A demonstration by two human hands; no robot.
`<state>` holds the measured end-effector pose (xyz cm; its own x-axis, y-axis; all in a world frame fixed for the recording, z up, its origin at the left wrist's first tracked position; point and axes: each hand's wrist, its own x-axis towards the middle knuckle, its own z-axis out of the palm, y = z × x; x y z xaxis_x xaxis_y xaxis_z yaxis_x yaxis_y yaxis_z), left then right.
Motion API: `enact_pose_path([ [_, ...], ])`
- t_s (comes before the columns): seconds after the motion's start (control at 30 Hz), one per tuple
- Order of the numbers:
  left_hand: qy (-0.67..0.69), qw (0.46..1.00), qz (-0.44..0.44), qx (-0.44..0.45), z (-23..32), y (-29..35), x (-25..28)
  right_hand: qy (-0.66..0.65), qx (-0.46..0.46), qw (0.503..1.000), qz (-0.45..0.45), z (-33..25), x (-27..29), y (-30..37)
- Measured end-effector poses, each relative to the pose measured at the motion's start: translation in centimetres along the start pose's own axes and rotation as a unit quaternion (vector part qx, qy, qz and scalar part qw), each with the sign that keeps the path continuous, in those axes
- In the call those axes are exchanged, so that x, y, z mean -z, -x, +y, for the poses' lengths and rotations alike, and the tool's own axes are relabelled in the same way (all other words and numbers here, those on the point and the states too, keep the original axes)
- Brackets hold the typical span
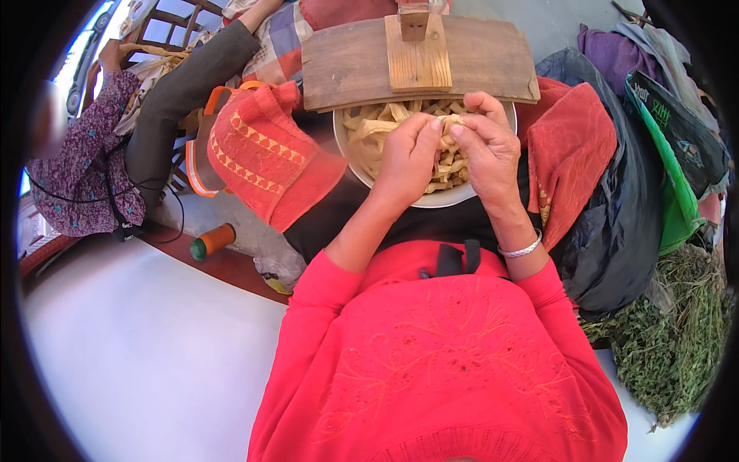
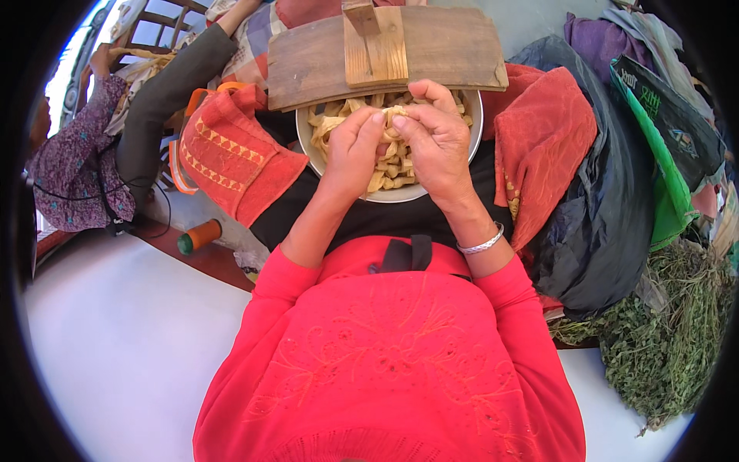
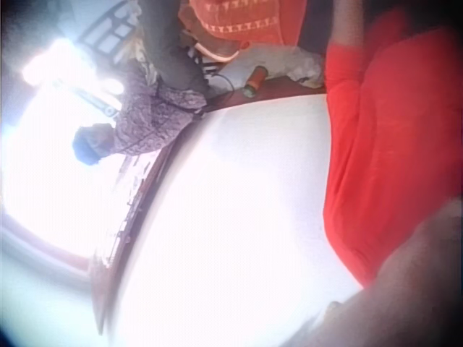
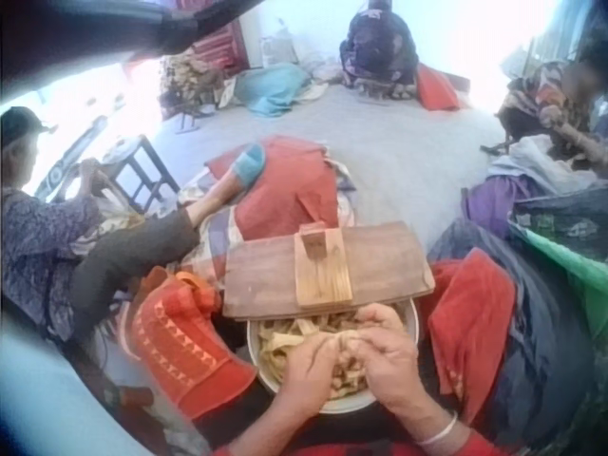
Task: The person is by hand shaping dough strips into small twists and placing them into a bowl.
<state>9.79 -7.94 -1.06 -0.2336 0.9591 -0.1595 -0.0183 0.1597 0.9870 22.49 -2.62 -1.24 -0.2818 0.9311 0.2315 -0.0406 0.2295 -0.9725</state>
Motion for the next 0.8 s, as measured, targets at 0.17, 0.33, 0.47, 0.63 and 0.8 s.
enact_pose_path([
  [0.17, -0.176, 0.977, -0.023, -0.120, -0.3, 2.9, 2.3, -0.157, -0.043, 0.986, 0.032, 1.8, 1.0, -0.3],
  [0.33, -0.470, 0.827, 0.034, -0.308, 0.5, 2.3, 3.9, -0.042, -0.051, 0.997, 0.026, 0.4, 2.7, -1.6],
  [0.47, -0.465, 0.795, 0.004, -0.389, 0.9, 1.3, 3.7, 0.164, -0.010, 0.950, -0.264, -2.1, 3.5, -2.3],
  [0.63, -0.448, 0.830, -0.089, -0.320, 1.8, 0.7, 3.6, 0.342, 0.072, 0.865, -0.361, -3.0, 3.3, -3.3],
  [0.8, -0.344, 0.912, -0.154, -0.162, 0.4, 1.9, 4.4, 0.240, -0.113, 0.871, -0.413, -3.8, 4.9, -3.4],
])
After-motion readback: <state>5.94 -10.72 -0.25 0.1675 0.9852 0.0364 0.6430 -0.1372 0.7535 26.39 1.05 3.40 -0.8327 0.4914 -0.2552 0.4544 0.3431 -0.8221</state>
